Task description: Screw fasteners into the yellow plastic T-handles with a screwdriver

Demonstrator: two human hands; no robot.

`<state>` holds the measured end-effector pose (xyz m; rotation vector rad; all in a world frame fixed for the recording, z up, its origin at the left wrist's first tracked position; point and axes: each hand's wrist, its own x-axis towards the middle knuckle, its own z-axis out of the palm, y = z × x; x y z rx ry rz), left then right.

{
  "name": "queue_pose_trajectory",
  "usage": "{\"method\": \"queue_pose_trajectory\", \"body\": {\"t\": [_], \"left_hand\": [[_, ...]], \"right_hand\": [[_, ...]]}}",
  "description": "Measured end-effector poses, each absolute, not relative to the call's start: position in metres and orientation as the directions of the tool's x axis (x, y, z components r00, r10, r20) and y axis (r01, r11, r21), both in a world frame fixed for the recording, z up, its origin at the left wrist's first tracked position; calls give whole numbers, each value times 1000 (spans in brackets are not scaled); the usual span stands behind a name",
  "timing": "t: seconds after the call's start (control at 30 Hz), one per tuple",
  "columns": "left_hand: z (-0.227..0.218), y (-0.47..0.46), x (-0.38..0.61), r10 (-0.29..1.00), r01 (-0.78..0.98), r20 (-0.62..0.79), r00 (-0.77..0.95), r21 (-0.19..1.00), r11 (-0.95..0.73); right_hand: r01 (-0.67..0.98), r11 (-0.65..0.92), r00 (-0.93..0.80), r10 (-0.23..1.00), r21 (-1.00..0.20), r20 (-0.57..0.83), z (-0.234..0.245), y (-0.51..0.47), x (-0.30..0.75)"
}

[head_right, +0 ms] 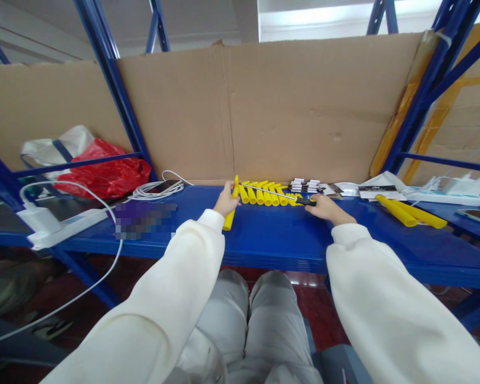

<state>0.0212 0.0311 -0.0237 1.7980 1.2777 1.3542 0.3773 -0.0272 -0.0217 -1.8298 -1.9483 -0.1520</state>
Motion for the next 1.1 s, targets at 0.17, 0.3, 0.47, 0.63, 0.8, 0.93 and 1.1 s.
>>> {"method": "queue_pose_trajectory", "body": {"t": [0.17,0.3,0.47,0.63,0.8,0.93,1.1], "left_hand": [[-25,34,21,905,356,424,40,840,-410],[-26,33,21,904,355,424,48,839,-412],[-24,29,21,922,389,385,32,845,-366],[-20,23,20,934,442,354,42,832,-335],[-19,19,21,942,471,329,66,822,-320],[-18,18,20,948,484,318,11,828,-284],[-20,21,21,933,448,360,-3,835,-320]], "right_hand": [[972,111,-15,908,-206,418,-21,-27,379],[977,36,55,909,-210,414,-20,-28,377],[950,125,-21,940,-287,340,-15,-37,371],[942,172,-63,935,-289,349,-13,-40,370],[967,38,70,912,-253,405,-2,-45,371],[966,24,73,929,-257,362,10,-57,376],[971,75,-9,960,-227,279,11,-67,380]]}}
